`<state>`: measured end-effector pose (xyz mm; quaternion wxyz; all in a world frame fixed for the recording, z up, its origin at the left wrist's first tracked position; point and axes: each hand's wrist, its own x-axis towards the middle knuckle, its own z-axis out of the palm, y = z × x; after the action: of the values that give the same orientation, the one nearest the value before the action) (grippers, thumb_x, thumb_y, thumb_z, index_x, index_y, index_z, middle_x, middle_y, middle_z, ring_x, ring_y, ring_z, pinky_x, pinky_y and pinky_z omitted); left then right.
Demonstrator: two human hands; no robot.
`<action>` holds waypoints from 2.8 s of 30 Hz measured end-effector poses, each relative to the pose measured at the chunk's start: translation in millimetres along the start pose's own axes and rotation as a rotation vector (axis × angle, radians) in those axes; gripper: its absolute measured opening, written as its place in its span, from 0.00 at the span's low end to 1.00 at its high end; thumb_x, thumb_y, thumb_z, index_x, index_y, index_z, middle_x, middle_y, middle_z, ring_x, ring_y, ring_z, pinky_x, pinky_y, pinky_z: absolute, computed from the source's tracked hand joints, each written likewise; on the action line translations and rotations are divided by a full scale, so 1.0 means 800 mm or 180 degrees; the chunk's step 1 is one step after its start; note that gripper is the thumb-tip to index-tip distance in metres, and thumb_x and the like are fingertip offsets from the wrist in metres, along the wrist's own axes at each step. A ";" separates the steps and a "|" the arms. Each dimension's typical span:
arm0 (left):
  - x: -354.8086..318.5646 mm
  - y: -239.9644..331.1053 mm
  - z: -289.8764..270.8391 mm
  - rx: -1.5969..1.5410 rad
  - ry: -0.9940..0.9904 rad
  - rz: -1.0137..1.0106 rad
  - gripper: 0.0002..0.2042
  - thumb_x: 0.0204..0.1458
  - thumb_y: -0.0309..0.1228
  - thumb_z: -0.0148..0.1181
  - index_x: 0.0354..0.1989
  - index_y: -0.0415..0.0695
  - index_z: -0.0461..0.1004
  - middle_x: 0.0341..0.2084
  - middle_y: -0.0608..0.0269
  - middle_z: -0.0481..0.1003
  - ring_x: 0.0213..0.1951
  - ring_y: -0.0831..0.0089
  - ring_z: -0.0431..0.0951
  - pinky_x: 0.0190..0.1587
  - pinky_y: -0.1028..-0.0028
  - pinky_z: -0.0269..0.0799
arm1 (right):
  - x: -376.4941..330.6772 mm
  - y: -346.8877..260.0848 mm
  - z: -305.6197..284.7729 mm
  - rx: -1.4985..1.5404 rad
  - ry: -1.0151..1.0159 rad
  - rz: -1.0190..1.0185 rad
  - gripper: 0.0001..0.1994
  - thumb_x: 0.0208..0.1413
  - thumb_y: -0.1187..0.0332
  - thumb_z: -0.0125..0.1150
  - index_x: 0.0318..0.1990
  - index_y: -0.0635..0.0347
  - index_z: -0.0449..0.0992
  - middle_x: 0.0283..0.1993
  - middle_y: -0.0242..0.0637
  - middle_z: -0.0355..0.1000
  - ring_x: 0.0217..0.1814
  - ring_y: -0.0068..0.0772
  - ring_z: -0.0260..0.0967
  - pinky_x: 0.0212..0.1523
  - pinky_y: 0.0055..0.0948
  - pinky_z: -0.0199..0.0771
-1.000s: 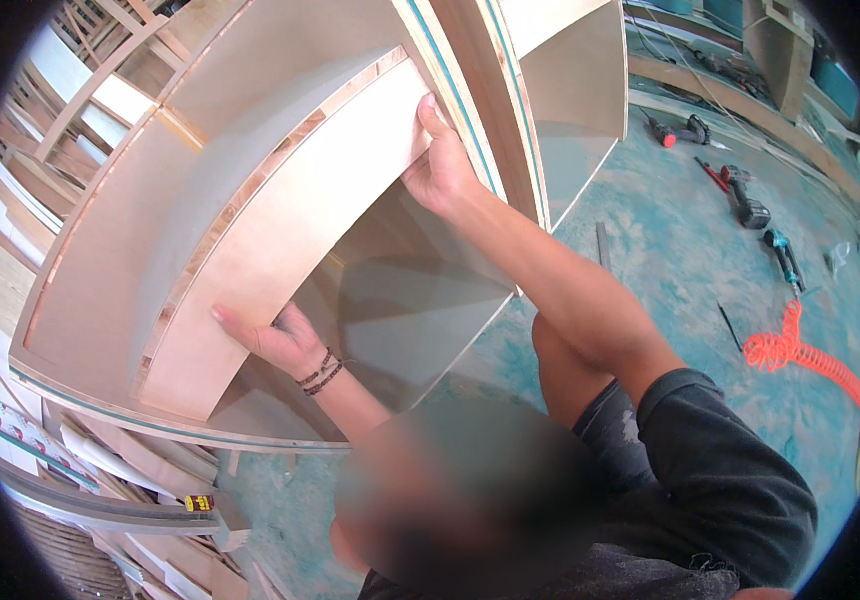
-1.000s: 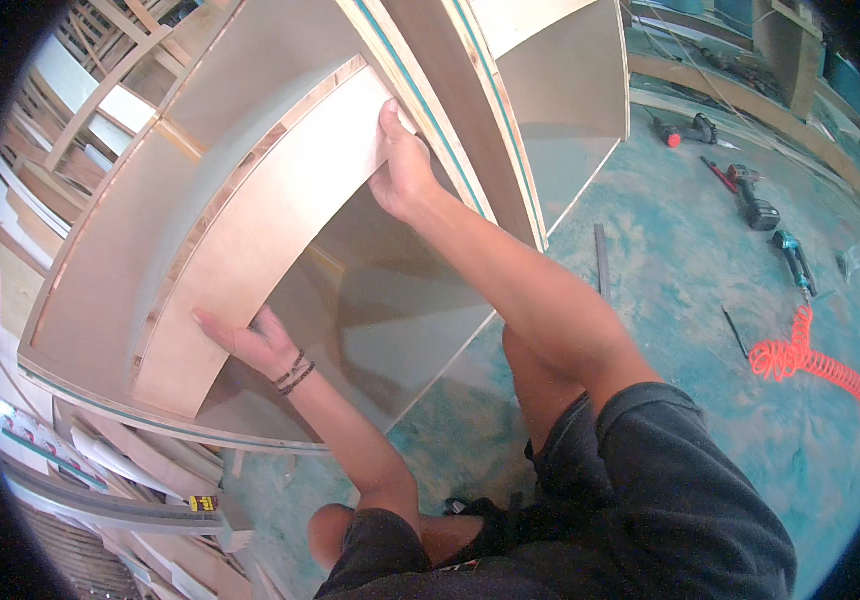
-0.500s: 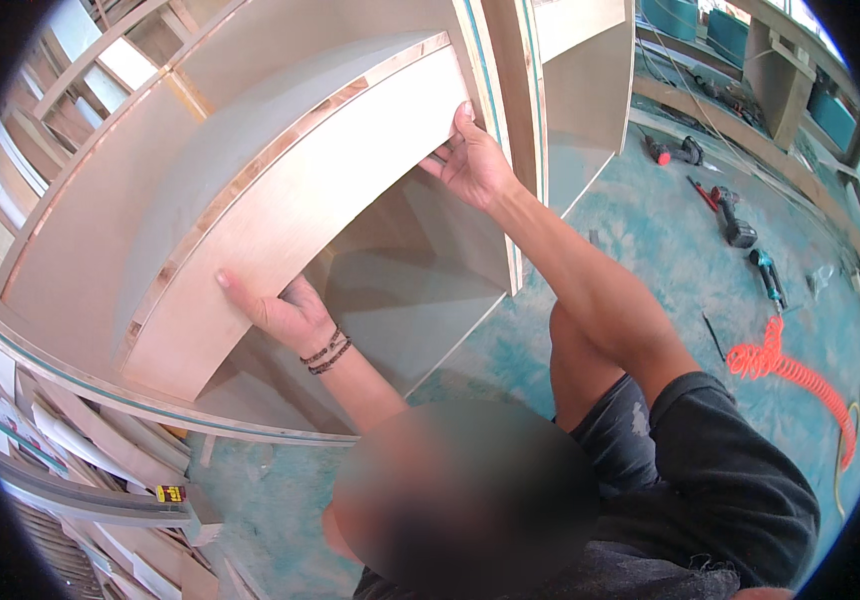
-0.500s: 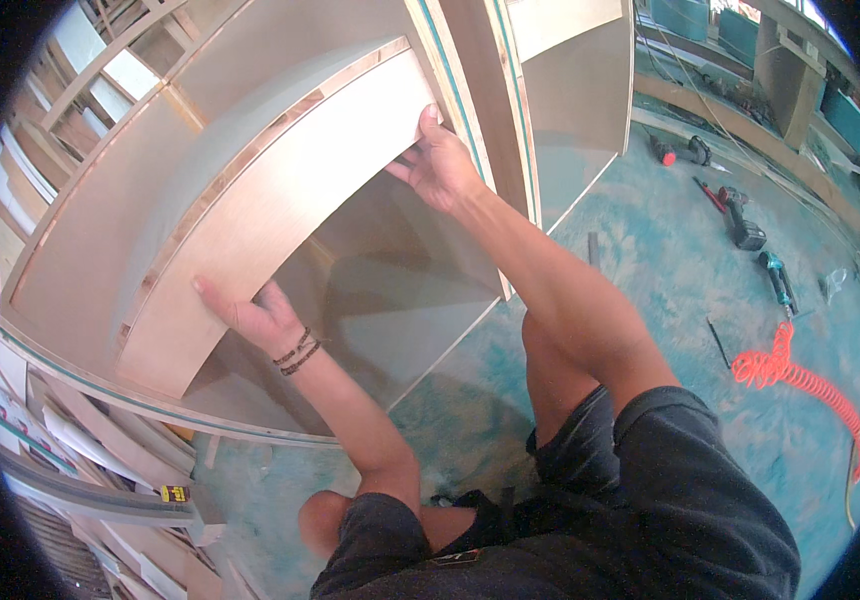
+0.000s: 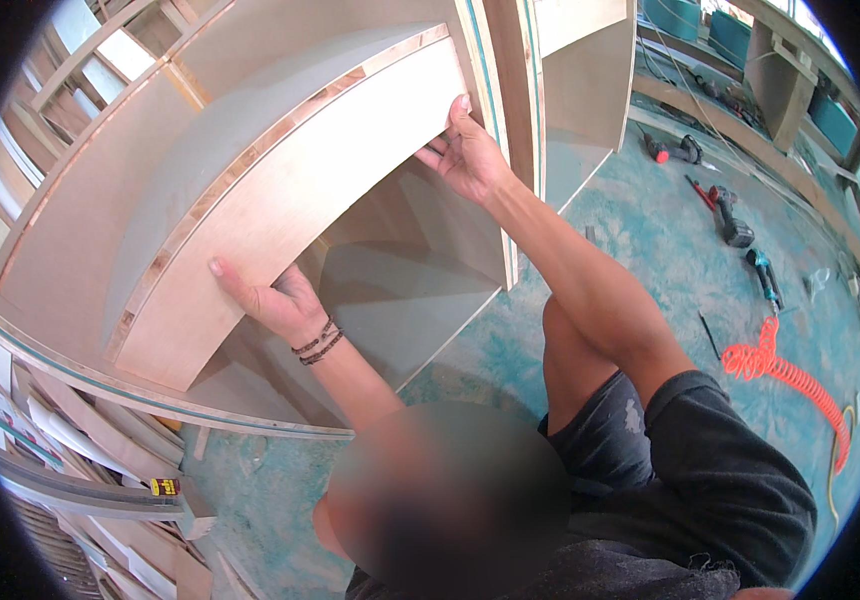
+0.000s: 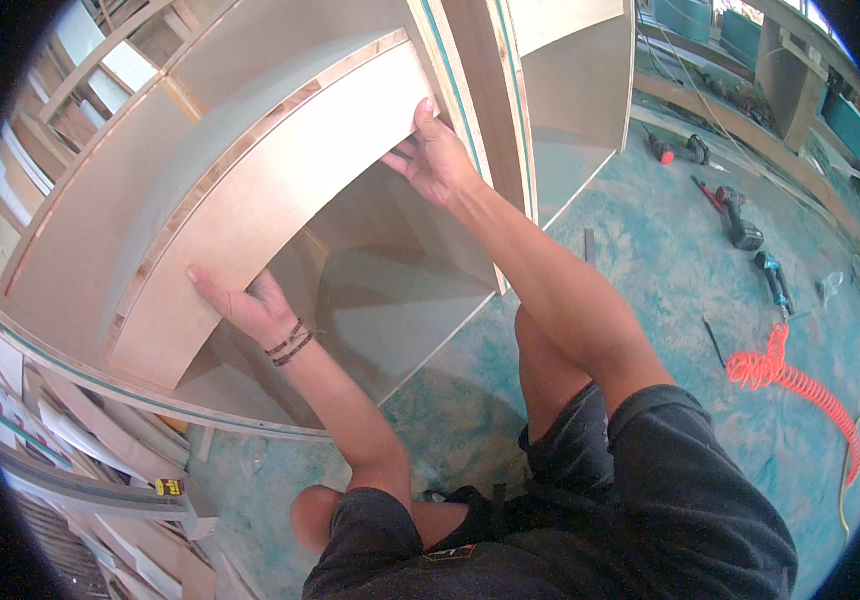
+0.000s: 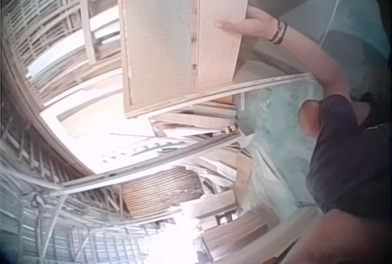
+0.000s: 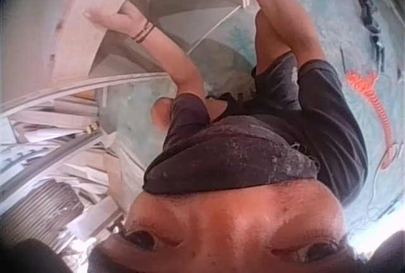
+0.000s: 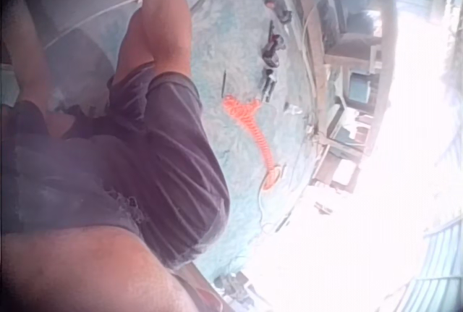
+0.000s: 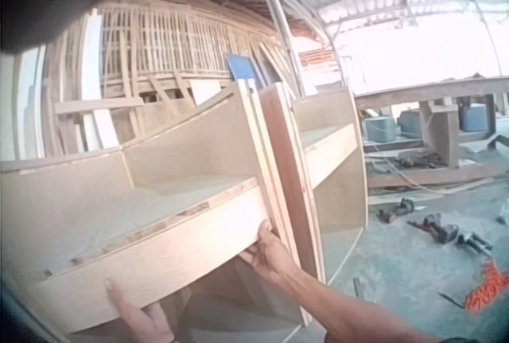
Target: The person sands the edge of a curved wooden panel with a grinder, fits it into a cabinet frame, checks the alignment using a combination square, and applies adhesive from a small bottle to the joint.
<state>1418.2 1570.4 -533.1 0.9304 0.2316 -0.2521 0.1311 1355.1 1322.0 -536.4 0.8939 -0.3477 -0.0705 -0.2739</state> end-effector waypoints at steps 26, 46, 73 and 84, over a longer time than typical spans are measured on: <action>0.003 -0.019 -0.040 -0.0772 0.0612 0.0549 0.32 0.64 0.50 0.57 0.71 0.46 0.59 0.66 0.62 0.65 0.67 0.65 0.63 0.70 0.58 0.59 | 0.068 -0.056 -0.105 0.0195 0.0332 -0.0366 0.28 0.71 0.53 0.47 0.71 0.56 0.55 0.74 0.37 0.56 0.76 0.40 0.51 0.77 0.45 0.50; 0.008 -0.009 -0.023 -0.0888 0.0948 0.0793 0.37 0.59 0.50 0.63 0.70 0.41 0.58 0.63 0.57 0.63 0.67 0.65 0.61 0.70 0.60 0.57 | 0.072 -0.052 -0.088 0.0003 0.0737 -0.0474 0.26 0.68 0.54 0.53 0.64 0.62 0.63 0.66 0.38 0.66 0.69 0.37 0.62 0.72 0.41 0.63; 0.012 -0.015 -0.028 -0.0925 0.0841 0.0806 0.36 0.62 0.48 0.60 0.73 0.46 0.53 0.66 0.55 0.60 0.69 0.62 0.57 0.73 0.56 0.50 | 0.068 -0.051 -0.082 -0.0169 0.0813 -0.0444 0.26 0.70 0.52 0.50 0.65 0.62 0.61 0.66 0.39 0.64 0.70 0.37 0.60 0.73 0.39 0.60; 0.015 -0.016 -0.023 -0.0791 0.0738 0.0938 0.34 0.64 0.48 0.58 0.72 0.43 0.55 0.66 0.58 0.62 0.69 0.65 0.59 0.72 0.59 0.53 | 0.067 -0.051 -0.077 -0.0180 0.0620 -0.0483 0.30 0.71 0.51 0.47 0.71 0.60 0.53 0.72 0.40 0.56 0.75 0.37 0.53 0.76 0.39 0.53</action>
<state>1440.2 1570.1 -545.6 0.9453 0.0592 -0.1888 0.2593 1374.0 1232.6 -541.9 0.8630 -0.3382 -0.0017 -0.3752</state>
